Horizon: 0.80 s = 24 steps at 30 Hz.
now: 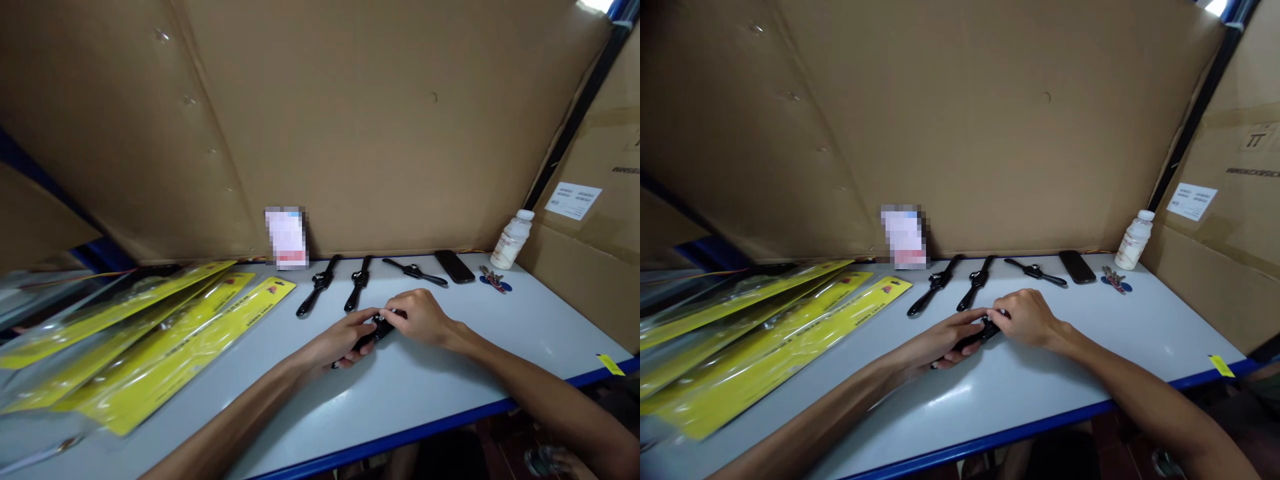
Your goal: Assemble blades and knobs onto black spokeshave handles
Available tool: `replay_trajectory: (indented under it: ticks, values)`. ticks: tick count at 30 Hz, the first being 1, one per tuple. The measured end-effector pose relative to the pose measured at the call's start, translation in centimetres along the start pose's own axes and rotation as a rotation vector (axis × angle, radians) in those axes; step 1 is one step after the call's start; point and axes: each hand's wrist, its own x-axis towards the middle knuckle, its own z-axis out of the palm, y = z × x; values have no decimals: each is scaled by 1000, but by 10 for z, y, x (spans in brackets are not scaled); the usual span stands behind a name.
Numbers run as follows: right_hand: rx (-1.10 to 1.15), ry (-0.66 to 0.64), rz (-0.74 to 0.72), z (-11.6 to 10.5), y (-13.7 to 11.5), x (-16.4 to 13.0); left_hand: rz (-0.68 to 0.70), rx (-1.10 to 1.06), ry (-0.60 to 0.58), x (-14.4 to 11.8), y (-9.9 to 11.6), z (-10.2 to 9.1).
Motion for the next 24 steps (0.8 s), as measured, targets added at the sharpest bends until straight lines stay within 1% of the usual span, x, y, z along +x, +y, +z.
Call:
replay_trajectory:
  ticks: [2, 5, 7, 12, 17, 21, 24]
  values:
    - [23, -18, 16, 0, -1, 0, -2, -1, -3, 0, 0, 0]
    - [175, -58, 25, -1, -3, 0, 10, 15, -13, -2, 2, 1]
    - [223, -55, 18, -1, -4, 0, 12, 34, -9, -2, 3, 2]
    - [124, 4, 10, 0, 1, 0, 5, 25, -17, -1, 2, 1]
    - [69, -6, 23, 0, 4, 0, -5, 5, -3, -1, 2, 0]
    - [148, -71, -16, -1, 1, 0, 31, -3, -19, -2, 5, 2]
    - [171, -71, -23, -3, 0, 0, 34, -12, -34, -3, 6, 3]
